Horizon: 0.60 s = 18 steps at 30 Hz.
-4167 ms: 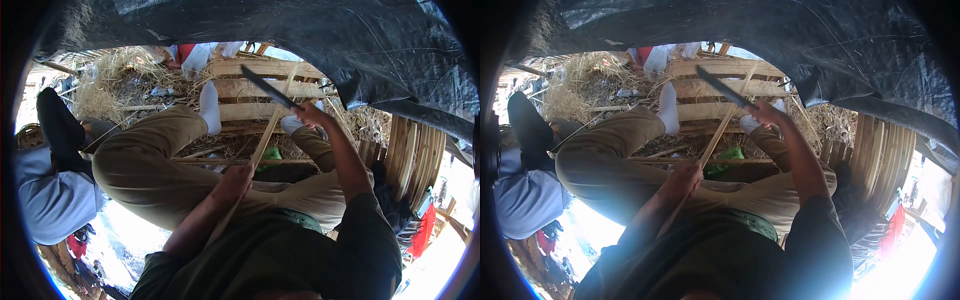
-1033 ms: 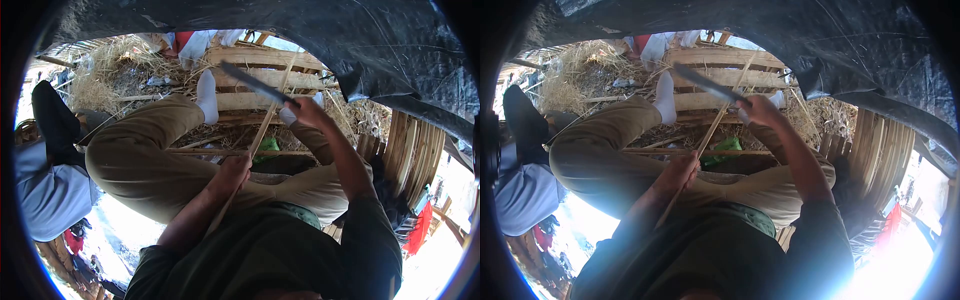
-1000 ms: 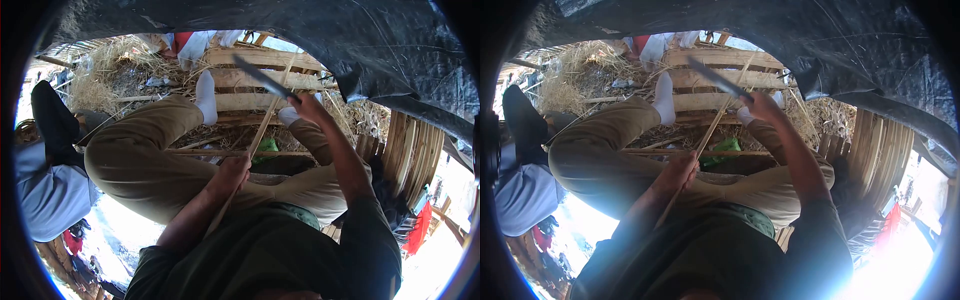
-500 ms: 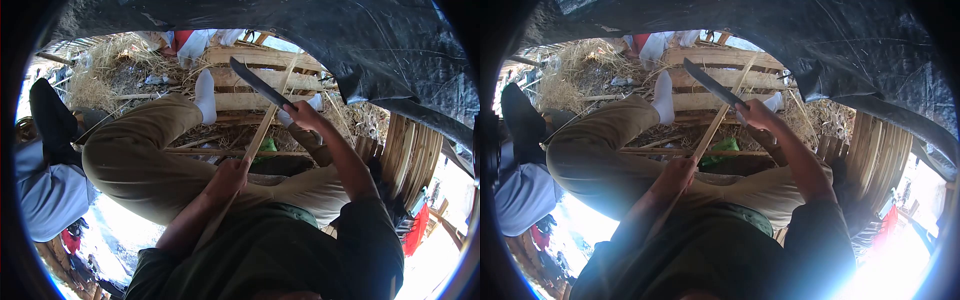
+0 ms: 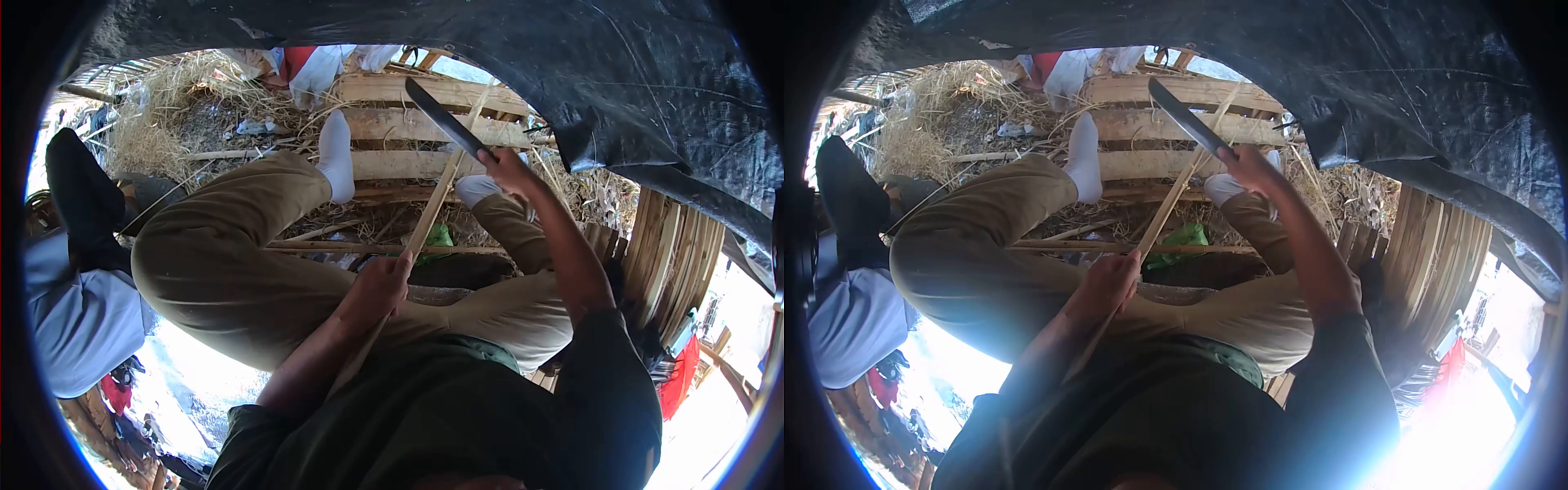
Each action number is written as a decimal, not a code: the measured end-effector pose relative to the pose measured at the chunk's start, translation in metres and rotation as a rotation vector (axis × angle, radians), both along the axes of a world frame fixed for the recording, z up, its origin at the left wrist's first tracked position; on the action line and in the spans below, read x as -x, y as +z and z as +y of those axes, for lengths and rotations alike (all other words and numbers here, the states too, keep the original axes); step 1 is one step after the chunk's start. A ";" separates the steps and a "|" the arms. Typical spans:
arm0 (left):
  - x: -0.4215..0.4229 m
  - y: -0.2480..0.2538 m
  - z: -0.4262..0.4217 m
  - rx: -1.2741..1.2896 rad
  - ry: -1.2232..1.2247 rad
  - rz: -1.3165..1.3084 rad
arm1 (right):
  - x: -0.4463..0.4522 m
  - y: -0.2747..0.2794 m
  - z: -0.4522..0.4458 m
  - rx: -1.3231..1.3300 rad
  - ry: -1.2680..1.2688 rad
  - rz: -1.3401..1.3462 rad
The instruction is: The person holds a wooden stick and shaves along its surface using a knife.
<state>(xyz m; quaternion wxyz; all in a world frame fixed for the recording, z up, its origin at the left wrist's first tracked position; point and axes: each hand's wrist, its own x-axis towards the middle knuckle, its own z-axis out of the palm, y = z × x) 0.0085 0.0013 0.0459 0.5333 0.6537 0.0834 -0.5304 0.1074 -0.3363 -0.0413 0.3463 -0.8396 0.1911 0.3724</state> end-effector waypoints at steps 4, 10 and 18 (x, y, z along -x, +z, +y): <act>0.001 0.007 -0.002 -0.040 0.019 0.000 | 0.030 0.012 0.034 -0.214 0.081 0.071; -0.005 0.004 -0.001 -0.009 0.020 0.032 | 0.004 0.005 0.009 0.024 0.007 -0.008; -0.001 0.001 0.001 0.170 0.196 0.299 | 0.021 -0.024 -0.005 -0.103 0.051 -0.164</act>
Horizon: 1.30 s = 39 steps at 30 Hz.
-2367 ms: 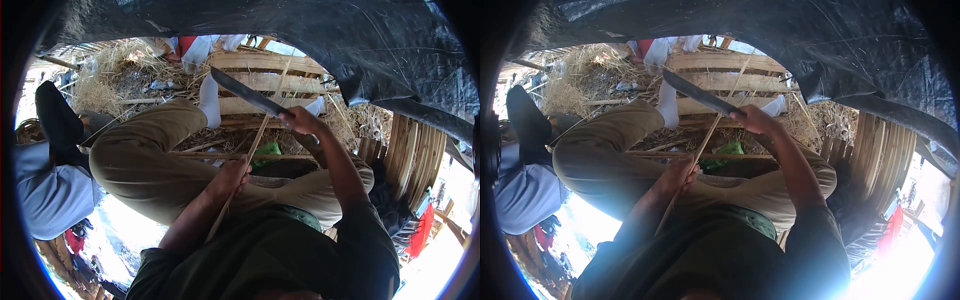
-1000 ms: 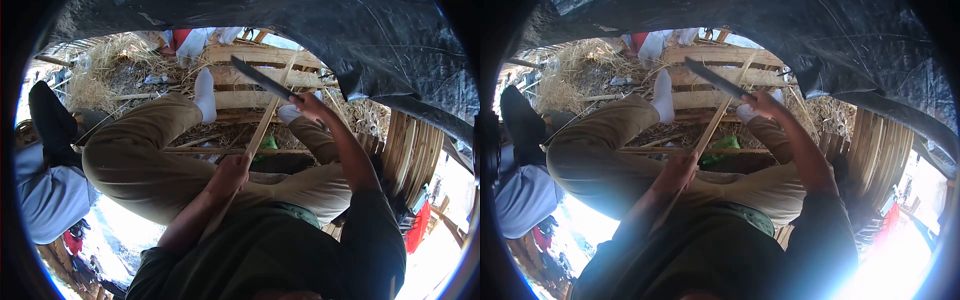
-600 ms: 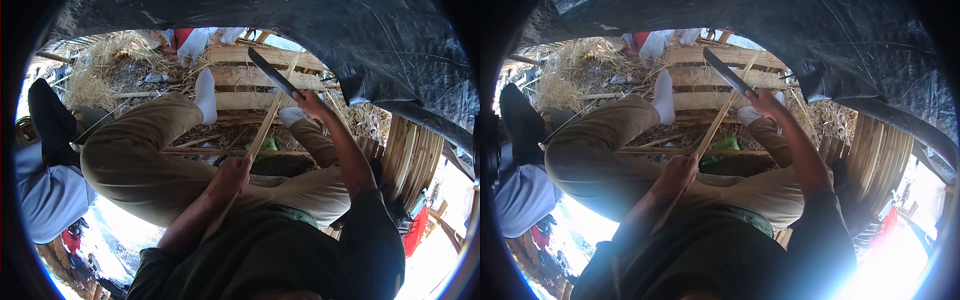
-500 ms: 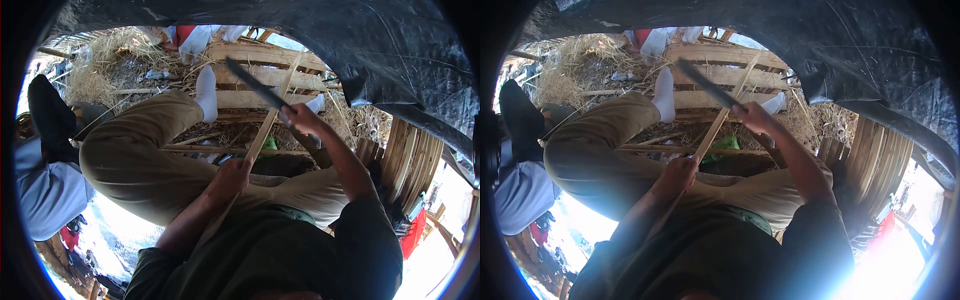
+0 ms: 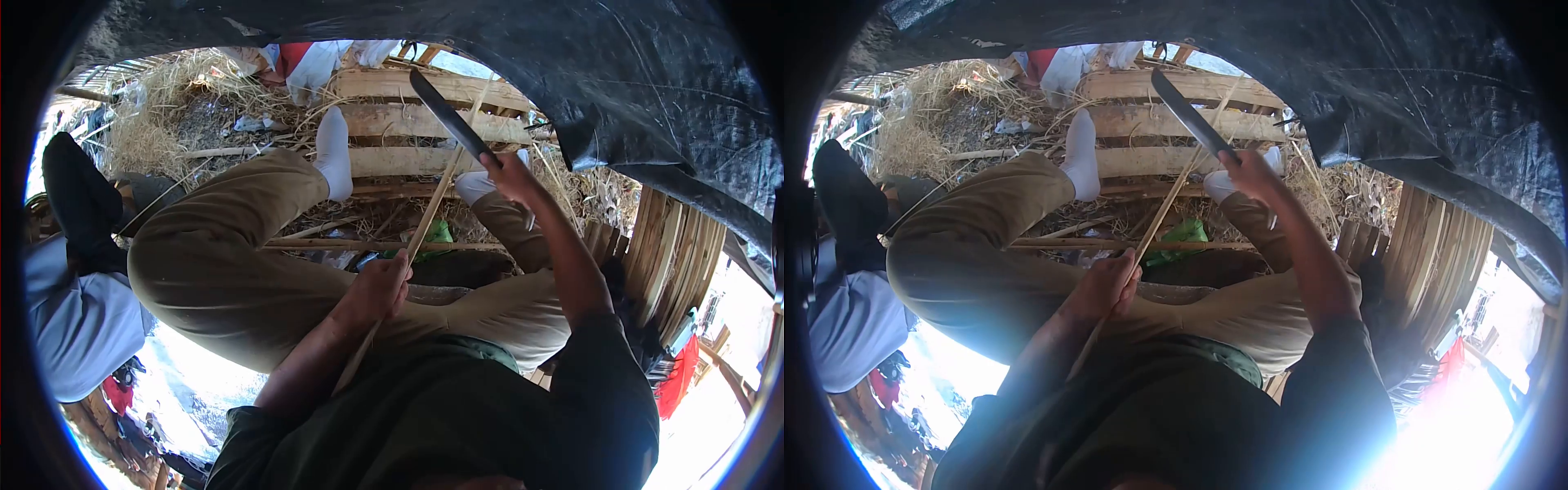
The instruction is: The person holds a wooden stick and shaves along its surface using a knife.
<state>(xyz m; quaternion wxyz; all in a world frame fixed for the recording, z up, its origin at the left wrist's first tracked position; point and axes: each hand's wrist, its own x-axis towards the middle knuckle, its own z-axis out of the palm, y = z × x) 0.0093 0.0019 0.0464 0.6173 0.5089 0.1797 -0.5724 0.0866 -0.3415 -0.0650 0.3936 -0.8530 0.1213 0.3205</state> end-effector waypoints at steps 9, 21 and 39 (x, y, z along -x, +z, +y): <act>-0.003 0.008 -0.004 -0.105 -0.064 -0.037 | 0.013 0.028 0.019 -0.002 -0.177 0.133; 0.013 0.019 -0.033 -0.357 -0.238 -0.182 | 0.050 0.015 0.014 -0.021 -0.056 -0.073; 0.012 0.056 -0.074 -0.585 -0.286 -0.187 | 0.034 -0.001 -0.022 -0.227 -0.172 0.226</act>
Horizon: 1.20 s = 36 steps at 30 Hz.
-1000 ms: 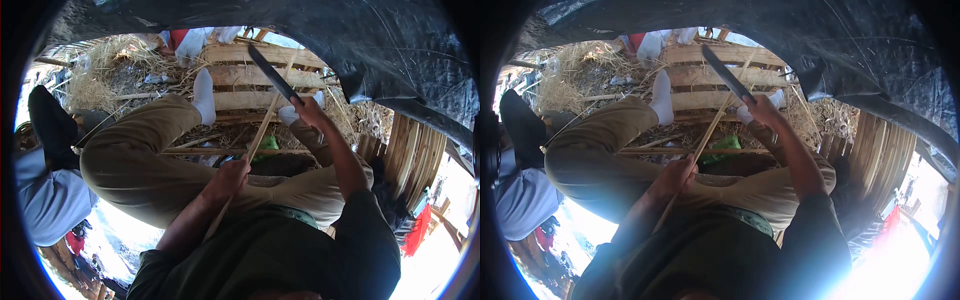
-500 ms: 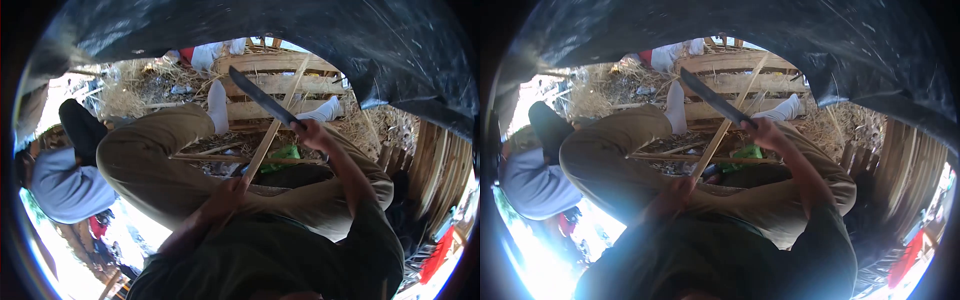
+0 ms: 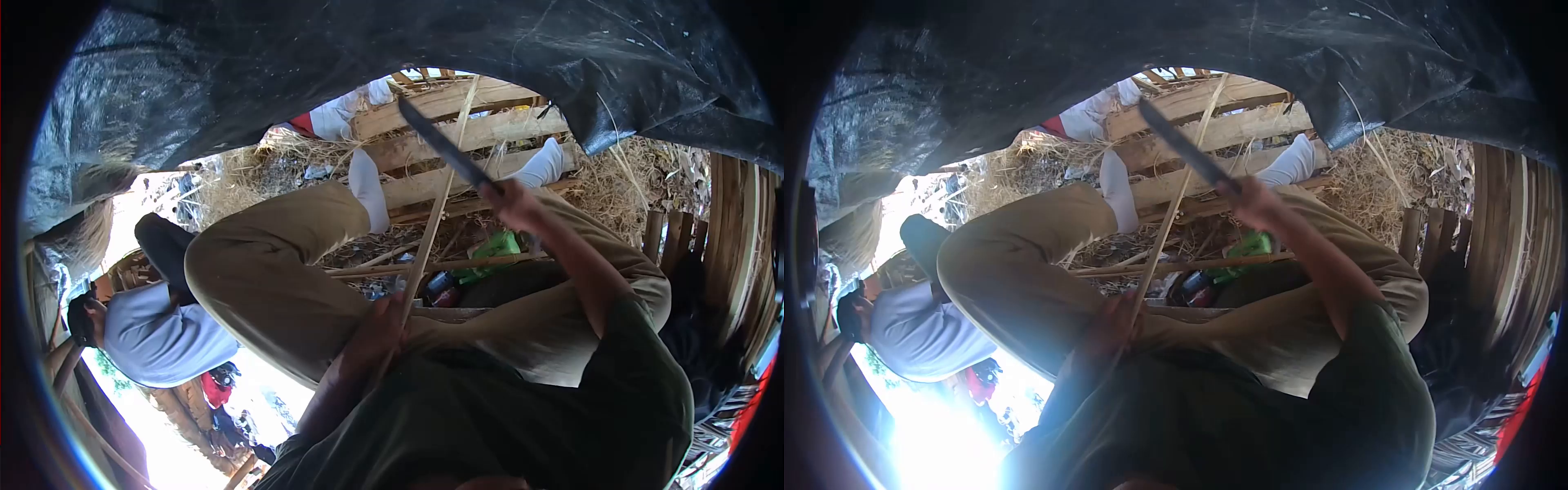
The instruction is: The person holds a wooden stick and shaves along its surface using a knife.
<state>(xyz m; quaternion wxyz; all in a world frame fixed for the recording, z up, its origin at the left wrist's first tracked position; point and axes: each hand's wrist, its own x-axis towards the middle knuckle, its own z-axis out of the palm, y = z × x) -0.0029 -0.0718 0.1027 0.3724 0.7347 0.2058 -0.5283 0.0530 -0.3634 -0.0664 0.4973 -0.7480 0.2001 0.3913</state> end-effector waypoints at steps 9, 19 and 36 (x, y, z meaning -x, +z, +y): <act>0.000 -0.014 0.006 0.146 0.197 0.152 | -0.001 -0.007 0.003 -0.049 0.050 -0.196; 0.004 -0.023 0.012 0.184 0.183 0.106 | -0.006 0.014 0.000 0.015 0.069 -0.097; 0.001 -0.015 0.000 0.043 0.004 0.015 | 0.018 0.043 0.042 -0.192 0.261 -0.436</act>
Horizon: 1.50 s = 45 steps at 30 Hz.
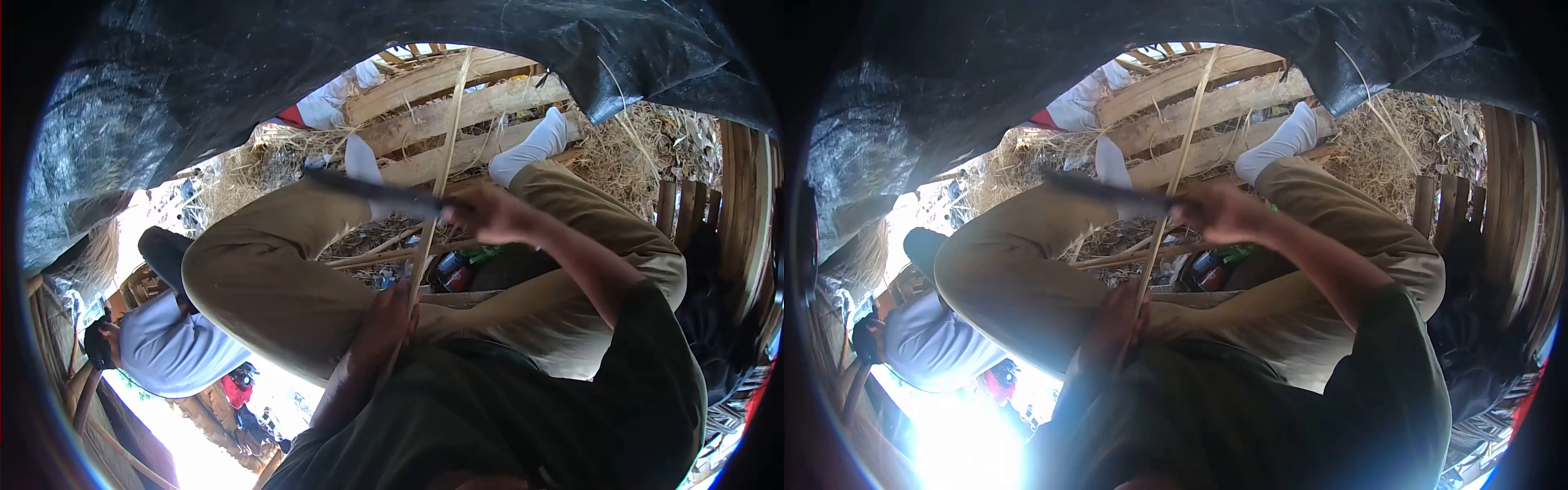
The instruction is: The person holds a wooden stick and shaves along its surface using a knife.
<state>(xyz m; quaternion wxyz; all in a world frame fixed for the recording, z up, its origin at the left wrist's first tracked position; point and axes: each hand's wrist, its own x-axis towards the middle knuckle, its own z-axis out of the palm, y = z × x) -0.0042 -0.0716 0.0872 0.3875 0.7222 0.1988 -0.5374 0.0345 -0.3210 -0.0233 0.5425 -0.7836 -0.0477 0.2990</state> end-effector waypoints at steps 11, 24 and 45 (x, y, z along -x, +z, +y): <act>-0.001 0.006 -0.005 -0.063 0.006 -0.049 | 0.001 -0.025 -0.011 0.053 -0.086 -0.017; 0.006 0.004 -0.008 -0.115 -0.130 -0.242 | 0.001 -0.014 -0.025 0.235 -0.176 0.157; -0.003 0.006 -0.016 -0.120 -0.140 -0.183 | 0.012 0.003 -0.012 0.090 -0.207 0.135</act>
